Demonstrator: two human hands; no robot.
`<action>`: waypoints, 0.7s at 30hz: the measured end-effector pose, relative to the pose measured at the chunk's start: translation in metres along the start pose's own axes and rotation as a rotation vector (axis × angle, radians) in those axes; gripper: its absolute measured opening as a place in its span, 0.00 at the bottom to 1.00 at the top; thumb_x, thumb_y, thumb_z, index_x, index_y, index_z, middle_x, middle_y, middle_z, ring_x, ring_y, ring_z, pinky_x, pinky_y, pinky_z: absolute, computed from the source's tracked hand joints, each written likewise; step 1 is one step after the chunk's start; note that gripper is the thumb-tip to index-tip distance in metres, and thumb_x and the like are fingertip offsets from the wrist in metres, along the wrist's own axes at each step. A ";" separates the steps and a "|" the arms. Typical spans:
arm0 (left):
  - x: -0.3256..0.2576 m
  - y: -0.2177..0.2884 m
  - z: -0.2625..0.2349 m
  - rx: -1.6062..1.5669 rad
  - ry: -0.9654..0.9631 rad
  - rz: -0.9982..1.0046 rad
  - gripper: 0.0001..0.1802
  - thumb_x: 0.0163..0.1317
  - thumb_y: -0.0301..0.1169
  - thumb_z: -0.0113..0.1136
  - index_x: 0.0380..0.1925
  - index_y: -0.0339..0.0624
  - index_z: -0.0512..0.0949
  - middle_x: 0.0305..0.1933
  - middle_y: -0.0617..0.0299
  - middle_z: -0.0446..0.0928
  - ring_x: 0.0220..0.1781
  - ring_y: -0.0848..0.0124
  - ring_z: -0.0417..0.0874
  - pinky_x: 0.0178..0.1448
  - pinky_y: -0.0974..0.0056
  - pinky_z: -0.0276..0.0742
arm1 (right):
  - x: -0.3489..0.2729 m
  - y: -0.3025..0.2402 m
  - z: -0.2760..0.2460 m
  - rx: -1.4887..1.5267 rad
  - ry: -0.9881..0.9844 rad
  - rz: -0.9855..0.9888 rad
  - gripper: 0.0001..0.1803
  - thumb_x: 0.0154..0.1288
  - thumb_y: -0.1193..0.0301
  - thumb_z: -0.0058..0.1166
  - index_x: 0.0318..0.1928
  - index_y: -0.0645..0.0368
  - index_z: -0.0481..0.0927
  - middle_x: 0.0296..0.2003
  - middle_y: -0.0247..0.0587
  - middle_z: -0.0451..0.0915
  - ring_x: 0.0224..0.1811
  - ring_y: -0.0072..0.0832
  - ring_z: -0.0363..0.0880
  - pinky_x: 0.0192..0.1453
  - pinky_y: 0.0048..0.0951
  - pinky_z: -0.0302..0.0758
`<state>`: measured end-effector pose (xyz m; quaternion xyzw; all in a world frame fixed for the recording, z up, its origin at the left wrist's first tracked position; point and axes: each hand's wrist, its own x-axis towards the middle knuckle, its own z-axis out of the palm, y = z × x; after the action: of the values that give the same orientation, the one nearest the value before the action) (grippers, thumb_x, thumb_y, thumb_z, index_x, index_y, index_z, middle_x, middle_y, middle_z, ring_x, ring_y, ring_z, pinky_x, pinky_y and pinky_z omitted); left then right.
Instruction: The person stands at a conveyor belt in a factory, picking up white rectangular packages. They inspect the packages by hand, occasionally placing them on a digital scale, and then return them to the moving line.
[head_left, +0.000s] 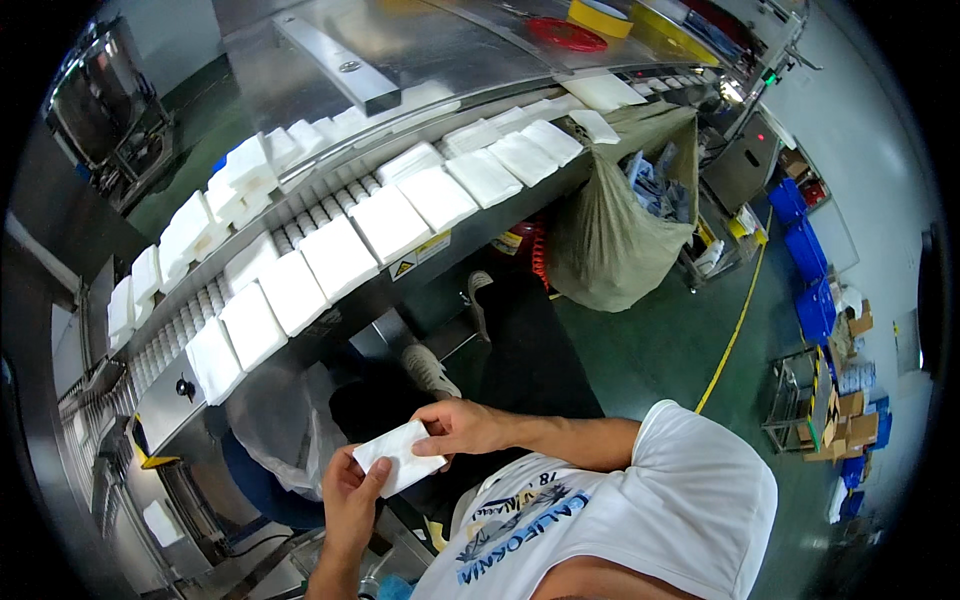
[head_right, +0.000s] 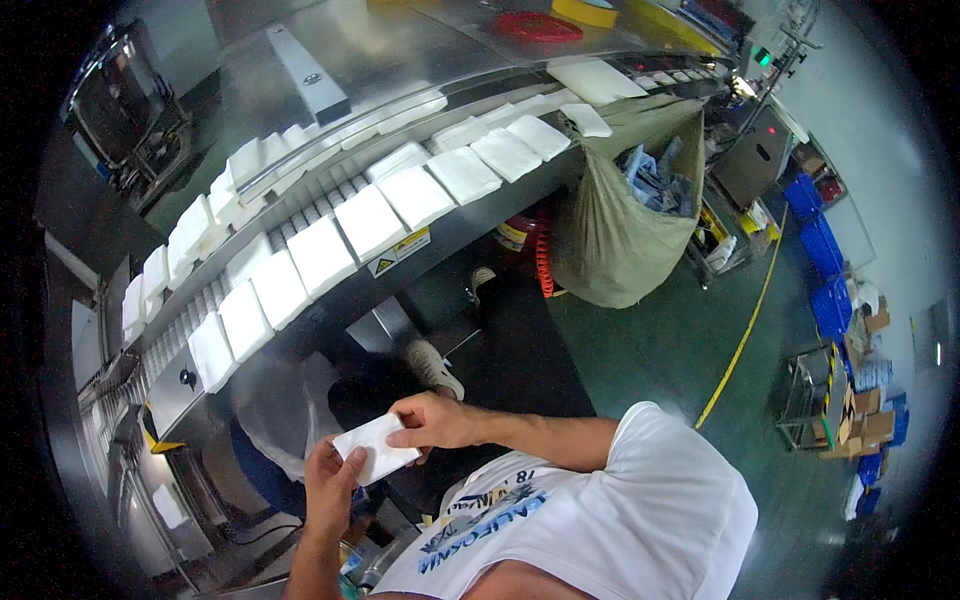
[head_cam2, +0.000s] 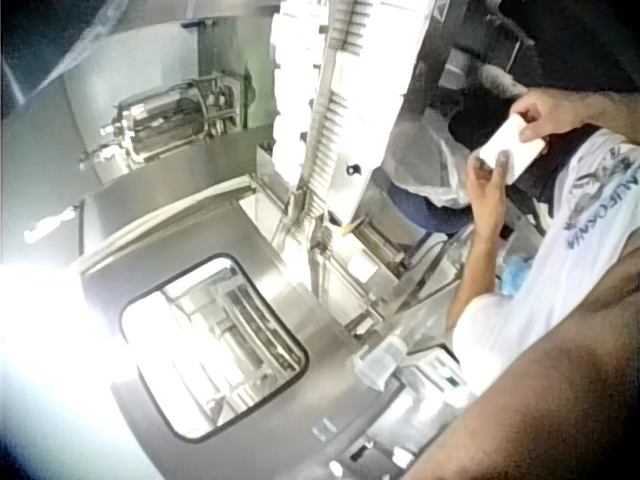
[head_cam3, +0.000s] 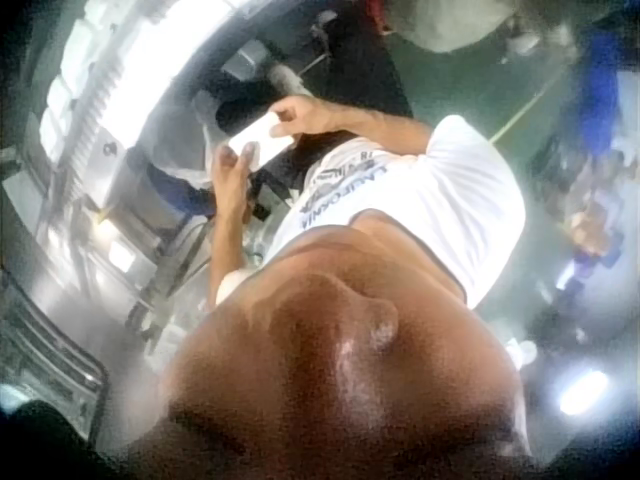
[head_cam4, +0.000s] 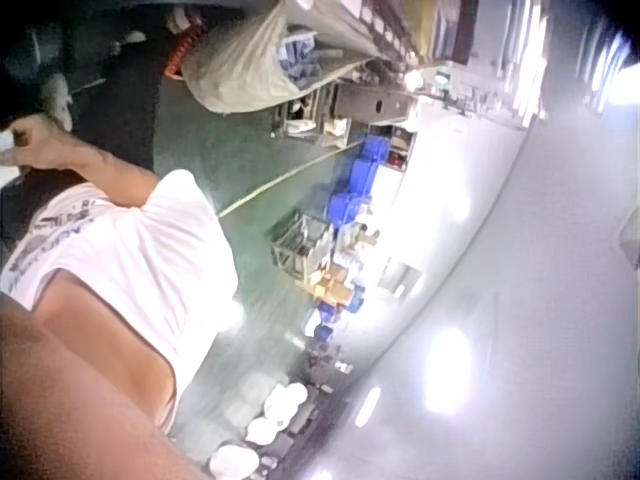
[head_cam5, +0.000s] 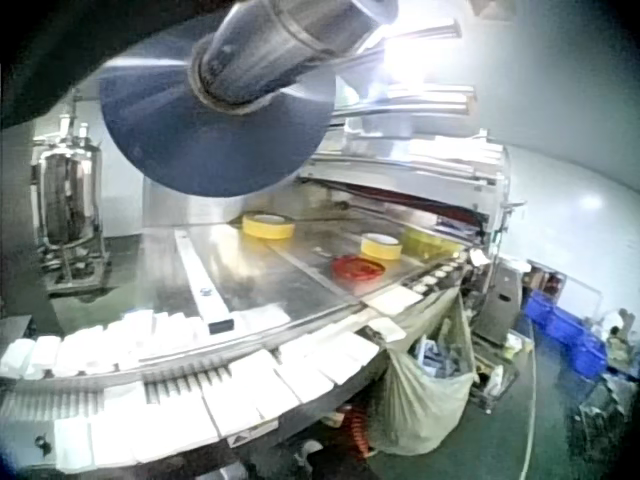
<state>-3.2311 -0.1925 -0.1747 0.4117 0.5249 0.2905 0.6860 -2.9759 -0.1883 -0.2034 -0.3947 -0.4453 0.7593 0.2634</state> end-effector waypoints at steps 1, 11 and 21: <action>-0.002 0.003 -0.001 0.025 0.008 -0.016 0.16 0.71 0.31 0.71 0.52 0.38 0.77 0.42 0.63 0.84 0.39 0.78 0.83 0.41 0.71 0.77 | 0.002 0.003 0.000 0.025 -0.008 -0.003 0.21 0.77 0.63 0.63 0.60 0.65 0.78 0.44 0.41 0.86 0.41 0.23 0.86 0.41 0.25 0.86; 0.005 -0.012 -0.009 -0.088 -0.051 0.027 0.19 0.69 0.29 0.74 0.53 0.36 0.75 0.48 0.57 0.85 0.48 0.72 0.87 0.52 0.67 0.84 | 0.007 0.010 0.003 0.105 0.013 0.005 0.18 0.77 0.66 0.63 0.58 0.65 0.79 0.45 0.38 0.85 0.44 0.22 0.85 0.42 0.26 0.85; -0.005 -0.006 -0.012 0.033 -0.063 0.017 0.19 0.70 0.29 0.72 0.55 0.36 0.76 0.50 0.56 0.86 0.51 0.71 0.87 0.54 0.65 0.83 | 0.004 0.008 0.009 0.099 0.018 0.040 0.17 0.76 0.69 0.63 0.58 0.66 0.79 0.45 0.36 0.85 0.43 0.20 0.84 0.45 0.25 0.83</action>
<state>-3.2446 -0.1963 -0.1786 0.4363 0.5043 0.2744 0.6928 -2.9860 -0.1936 -0.2090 -0.3967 -0.3967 0.7820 0.2714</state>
